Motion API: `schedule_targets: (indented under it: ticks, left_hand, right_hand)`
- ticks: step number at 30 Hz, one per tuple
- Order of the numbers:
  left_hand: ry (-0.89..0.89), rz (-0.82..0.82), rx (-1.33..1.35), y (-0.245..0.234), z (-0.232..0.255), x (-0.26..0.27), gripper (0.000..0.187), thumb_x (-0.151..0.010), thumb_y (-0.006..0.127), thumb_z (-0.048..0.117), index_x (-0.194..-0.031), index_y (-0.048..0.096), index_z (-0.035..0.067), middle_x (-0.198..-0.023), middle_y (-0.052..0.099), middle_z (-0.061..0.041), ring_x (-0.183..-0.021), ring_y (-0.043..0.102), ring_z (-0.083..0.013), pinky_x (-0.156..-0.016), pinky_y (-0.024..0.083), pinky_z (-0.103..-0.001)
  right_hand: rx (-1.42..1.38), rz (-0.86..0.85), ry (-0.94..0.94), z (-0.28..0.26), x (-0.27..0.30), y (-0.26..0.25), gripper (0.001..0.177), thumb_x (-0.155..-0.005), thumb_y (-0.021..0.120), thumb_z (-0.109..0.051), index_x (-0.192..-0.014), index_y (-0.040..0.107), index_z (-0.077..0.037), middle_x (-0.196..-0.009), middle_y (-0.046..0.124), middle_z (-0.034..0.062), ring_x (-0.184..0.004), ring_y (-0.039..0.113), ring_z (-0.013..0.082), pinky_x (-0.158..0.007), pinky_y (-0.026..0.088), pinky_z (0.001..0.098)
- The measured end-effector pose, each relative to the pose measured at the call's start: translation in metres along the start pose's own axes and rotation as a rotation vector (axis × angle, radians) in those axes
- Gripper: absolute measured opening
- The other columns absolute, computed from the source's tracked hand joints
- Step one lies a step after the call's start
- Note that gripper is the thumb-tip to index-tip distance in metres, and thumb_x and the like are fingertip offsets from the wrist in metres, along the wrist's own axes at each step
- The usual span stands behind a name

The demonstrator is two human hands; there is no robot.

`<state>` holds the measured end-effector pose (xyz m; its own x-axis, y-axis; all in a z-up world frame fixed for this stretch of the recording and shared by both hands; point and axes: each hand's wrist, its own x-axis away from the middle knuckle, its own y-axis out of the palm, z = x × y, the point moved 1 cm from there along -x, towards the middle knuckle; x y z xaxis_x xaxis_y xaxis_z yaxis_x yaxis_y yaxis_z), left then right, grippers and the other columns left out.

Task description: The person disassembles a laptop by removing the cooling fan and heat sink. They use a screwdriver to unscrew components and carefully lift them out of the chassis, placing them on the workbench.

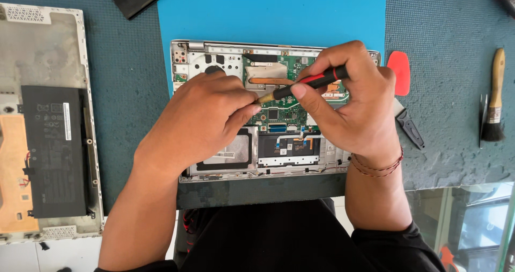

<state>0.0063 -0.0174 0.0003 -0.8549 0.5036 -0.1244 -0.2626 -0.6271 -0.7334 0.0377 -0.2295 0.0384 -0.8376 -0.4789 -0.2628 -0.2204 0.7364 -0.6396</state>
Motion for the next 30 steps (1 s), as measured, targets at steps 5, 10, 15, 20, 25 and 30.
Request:
schedule_targets:
  ticks: [5, 10, 15, 20, 25, 30]
  left_hand:
    - [-0.052, -0.013, 0.056, -0.008, 0.003, -0.001, 0.012, -0.094, 0.056, 0.013, -0.088, 0.065, 0.007, -0.068, 0.053, -0.004, -0.067, 0.049, -0.0260, -0.058, 0.039, -0.041]
    - [-0.045, -0.015, 0.059, -0.006, 0.000, -0.002, 0.012, -0.093, 0.057, 0.010, -0.096, 0.068, 0.008, -0.075, 0.058, -0.005, -0.071, 0.051, -0.0272, -0.059, 0.040, -0.042]
    - [-0.083, -0.004, 0.116, -0.008, -0.001, 0.001, 0.025, -0.092, 0.050, 0.000, -0.111, 0.066, 0.004, -0.090, 0.064, -0.008, -0.083, 0.057, -0.0287, -0.062, 0.045, -0.044]
    - [-0.196, -0.098, 0.155, -0.012, 0.002, 0.002, 0.028, -0.094, 0.046, 0.006, -0.117, 0.062, 0.007, -0.080, 0.061, -0.012, -0.082, 0.054, -0.0292, -0.057, 0.041, -0.045]
    - [-0.138, -0.083, 0.200, -0.011, 0.003, 0.004, 0.030, -0.094, 0.046, 0.007, -0.118, 0.064, 0.010, -0.083, 0.065, -0.010, -0.084, 0.055, -0.0305, -0.058, 0.040, -0.044]
    - [-0.083, -0.098, 0.226, -0.006, 0.002, 0.005, 0.030, -0.094, 0.043, 0.008, -0.115, 0.065, 0.009, -0.092, 0.070, -0.009, -0.089, 0.058, -0.0309, -0.060, 0.043, -0.044]
  right_hand:
    - [0.030, 0.053, 0.017, 0.008, 0.006, 0.005, 0.023, -0.090, 0.070, -0.018, -0.094, 0.056, -0.001, -0.088, 0.060, 0.0075, -0.076, 0.063, 0.0164, -0.066, 0.052, 0.0238]
    - [0.028, 0.087, 0.035, 0.008, 0.008, 0.009, 0.022, -0.089, 0.072, -0.013, -0.092, 0.055, 0.000, -0.084, 0.063, 0.0084, -0.072, 0.064, 0.0164, -0.066, 0.054, 0.0242]
    - [0.124, 0.113, -0.058, 0.009, 0.011, 0.017, 0.023, -0.089, 0.072, -0.018, -0.089, 0.058, 0.000, -0.083, 0.061, 0.0075, -0.066, 0.059, 0.0170, -0.059, 0.048, 0.0269]
    - [0.166, 0.087, -0.155, 0.003, 0.010, 0.022, 0.019, -0.092, 0.068, -0.012, -0.090, 0.057, 0.003, -0.080, 0.062, 0.0088, -0.066, 0.061, 0.0196, -0.058, 0.049, 0.0284]
    - [0.189, 0.060, -0.166, -0.005, 0.009, 0.022, 0.017, -0.090, 0.071, -0.006, -0.087, 0.056, 0.002, -0.078, 0.062, 0.0090, -0.063, 0.058, 0.0197, -0.057, 0.047, 0.0293]
    - [0.205, 0.050, -0.173, -0.007, 0.009, 0.023, 0.017, -0.089, 0.071, -0.004, -0.085, 0.056, 0.002, -0.077, 0.061, 0.0093, -0.062, 0.057, 0.0192, -0.056, 0.045, 0.0288]
